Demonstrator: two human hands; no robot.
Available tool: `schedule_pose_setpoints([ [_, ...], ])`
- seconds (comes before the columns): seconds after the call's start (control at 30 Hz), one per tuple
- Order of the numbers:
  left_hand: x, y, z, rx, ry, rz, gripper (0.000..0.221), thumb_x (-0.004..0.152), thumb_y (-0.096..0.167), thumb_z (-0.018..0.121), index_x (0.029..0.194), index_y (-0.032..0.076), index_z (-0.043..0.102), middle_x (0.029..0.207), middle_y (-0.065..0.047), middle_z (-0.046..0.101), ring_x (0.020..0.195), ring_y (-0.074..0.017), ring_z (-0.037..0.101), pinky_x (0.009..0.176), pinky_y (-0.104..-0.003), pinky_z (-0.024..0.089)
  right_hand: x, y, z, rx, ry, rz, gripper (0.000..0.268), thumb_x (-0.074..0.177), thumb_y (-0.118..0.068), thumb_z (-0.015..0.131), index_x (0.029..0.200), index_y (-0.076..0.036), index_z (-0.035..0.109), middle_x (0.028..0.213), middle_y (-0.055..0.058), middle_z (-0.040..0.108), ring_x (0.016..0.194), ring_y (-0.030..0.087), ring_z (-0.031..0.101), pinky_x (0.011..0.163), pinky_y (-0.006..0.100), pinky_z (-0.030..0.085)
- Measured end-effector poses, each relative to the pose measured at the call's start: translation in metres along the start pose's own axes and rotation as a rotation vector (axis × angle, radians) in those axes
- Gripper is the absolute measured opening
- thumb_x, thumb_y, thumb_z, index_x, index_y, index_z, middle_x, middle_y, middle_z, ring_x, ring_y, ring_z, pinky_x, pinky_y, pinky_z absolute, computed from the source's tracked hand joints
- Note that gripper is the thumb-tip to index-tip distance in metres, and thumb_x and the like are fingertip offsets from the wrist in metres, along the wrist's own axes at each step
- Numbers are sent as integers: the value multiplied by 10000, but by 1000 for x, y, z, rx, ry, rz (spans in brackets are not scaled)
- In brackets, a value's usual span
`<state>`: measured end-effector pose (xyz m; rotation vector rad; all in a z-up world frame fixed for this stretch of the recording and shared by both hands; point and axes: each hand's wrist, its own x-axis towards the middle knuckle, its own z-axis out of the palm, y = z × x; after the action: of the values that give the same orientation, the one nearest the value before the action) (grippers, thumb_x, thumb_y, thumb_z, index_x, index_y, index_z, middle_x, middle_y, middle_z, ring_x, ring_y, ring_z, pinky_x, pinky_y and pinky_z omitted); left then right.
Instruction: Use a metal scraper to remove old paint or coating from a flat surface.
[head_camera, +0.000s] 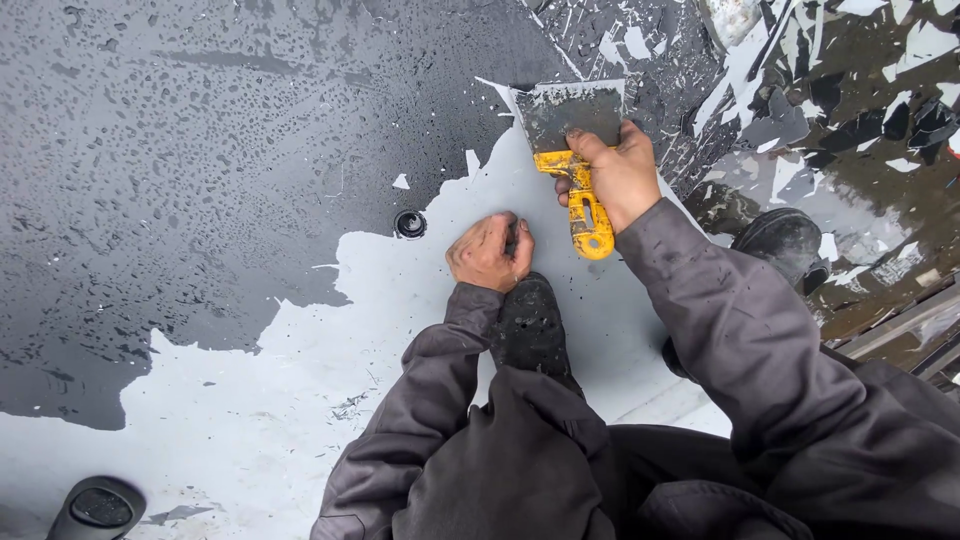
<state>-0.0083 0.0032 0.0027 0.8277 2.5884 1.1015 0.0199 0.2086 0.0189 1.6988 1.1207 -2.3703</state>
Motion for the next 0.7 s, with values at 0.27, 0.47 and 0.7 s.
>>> schedule_pose_setpoints([
  [0.27,-3,4,-3,3,-2,-24,105,875,156,739,866,122,640,684,-1,630,603,-194,643,573,-351,512,145,-21,50,232,-65,-332,257,1006,-71,641,1169,18,464,903,230,720,574,289,712,490,441,615],
  [0.47,-1,2,3,-13,-1,-25,99,871,150,733,859,118,640,694,-3,637,604,-199,642,572,-354,512,27,-74,34,2,-218,-432,303,1053,-126,675,1219,-71,427,910,151,669,589,238,666,505,403,580],
  [0.7,-4,3,-1,2,-13,-16,119,859,150,741,849,112,629,723,-18,644,624,-222,641,581,-365,506,-43,-24,-17,-133,-109,-188,334,1001,-58,639,1230,-96,399,973,114,639,538,206,643,431,366,543],
])
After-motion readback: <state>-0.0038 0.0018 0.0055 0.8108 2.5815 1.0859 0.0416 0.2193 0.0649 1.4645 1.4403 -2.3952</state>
